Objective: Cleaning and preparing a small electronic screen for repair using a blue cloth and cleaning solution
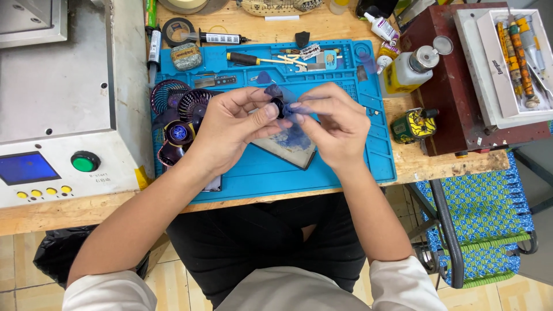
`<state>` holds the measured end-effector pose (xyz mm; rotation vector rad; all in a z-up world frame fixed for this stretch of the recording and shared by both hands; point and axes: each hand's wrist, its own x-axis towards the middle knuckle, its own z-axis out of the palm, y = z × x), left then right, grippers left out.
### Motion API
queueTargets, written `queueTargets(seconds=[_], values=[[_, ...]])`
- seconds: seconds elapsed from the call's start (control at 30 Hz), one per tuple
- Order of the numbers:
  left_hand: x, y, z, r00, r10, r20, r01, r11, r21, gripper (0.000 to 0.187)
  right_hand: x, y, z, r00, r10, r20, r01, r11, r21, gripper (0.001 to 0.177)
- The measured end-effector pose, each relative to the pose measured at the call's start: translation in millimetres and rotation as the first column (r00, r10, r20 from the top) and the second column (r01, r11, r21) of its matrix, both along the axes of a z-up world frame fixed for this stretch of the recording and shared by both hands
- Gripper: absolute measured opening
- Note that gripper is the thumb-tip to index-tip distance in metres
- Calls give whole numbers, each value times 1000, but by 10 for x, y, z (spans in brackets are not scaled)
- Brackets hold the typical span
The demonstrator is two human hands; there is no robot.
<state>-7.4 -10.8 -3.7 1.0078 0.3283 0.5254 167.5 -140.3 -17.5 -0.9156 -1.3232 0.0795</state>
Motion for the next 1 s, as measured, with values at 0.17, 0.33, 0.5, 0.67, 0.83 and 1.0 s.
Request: queueTargets(seconds=[0.17,0.33,0.5,0.67,0.83,1.0], values=[[30,-35,-17,1000,26,17,-25,999,-43,33,30,1,2,993,79,-92,-85,994,-65,9],[62,-8,-102,998,52,35,-51,999,-18,29,64,-10,-54,988,72,-137,-87,991,-103,10],[5,1,42,999,46,28,-47,998,36,29,92,-75,-4,989,10,-151,-28,992,-119,8],[-17,25,-69,999,0,43,-2,999,44,28,131,-129,-30,985,-5,-171,-10,996,-87,8],[-25,-4,41,999,4,36,-8,993,120,30,113,-84,18,994,96,-51,-97,995,-10,8],[-52,64,6,1000,3,3,-4,965,261,29,105,-77,-37,1000,27,7,-27,999,-36,15]])
